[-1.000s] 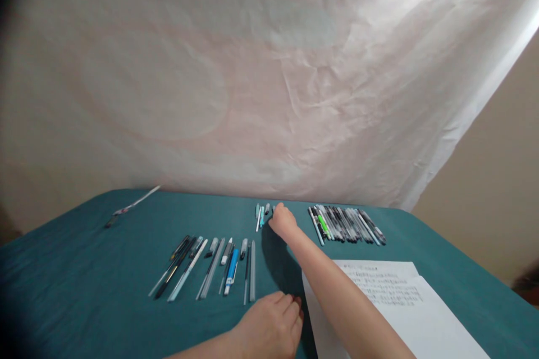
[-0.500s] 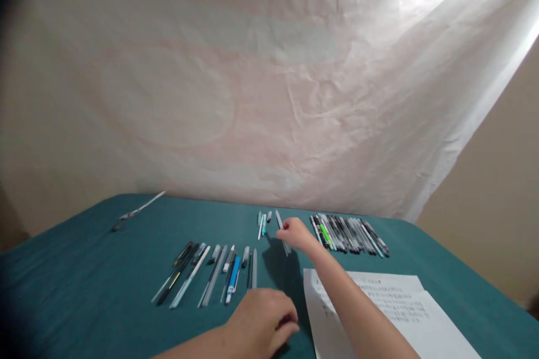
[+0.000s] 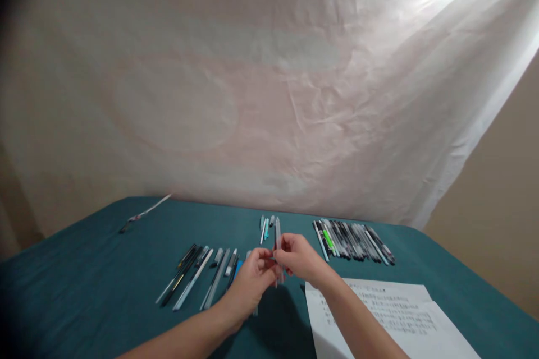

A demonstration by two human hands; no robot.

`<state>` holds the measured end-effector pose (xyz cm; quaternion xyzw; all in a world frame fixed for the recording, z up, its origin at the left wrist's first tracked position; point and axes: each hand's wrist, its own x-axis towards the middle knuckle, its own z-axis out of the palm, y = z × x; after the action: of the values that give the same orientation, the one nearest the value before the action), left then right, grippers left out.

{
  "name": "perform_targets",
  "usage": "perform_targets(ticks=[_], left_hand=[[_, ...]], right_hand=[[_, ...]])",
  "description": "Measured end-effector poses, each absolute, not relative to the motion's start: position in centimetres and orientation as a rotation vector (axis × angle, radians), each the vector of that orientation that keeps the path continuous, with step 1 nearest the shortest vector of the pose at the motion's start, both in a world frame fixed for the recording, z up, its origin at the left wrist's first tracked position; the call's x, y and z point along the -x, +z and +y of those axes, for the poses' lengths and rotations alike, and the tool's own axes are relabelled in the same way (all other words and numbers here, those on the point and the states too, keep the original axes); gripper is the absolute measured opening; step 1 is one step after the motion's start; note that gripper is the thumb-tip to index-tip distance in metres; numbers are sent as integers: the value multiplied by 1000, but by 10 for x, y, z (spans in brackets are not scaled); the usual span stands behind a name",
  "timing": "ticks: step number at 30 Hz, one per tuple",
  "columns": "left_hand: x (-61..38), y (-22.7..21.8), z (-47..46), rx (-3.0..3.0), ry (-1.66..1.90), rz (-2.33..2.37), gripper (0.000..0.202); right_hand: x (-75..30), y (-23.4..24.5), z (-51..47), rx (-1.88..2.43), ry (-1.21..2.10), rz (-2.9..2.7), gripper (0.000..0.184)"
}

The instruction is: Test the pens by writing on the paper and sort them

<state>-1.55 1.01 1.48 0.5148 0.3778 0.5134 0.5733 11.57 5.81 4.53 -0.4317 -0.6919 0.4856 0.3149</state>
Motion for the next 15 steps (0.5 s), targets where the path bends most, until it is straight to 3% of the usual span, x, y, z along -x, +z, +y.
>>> perform_targets(ticks=[6, 11, 15], left_hand=[[14, 10, 5, -1393, 1109, 926, 31], [12, 11, -3, -1635, 1010, 1003, 13], [15, 19, 3, -1390, 1076, 913, 13]], right_hand=[[-121, 63, 53, 1100, 1249, -1663, 22], [-144, 95, 48, 989, 1074, -1455, 30], [-159, 112, 39, 1023, 1062, -1651, 30]])
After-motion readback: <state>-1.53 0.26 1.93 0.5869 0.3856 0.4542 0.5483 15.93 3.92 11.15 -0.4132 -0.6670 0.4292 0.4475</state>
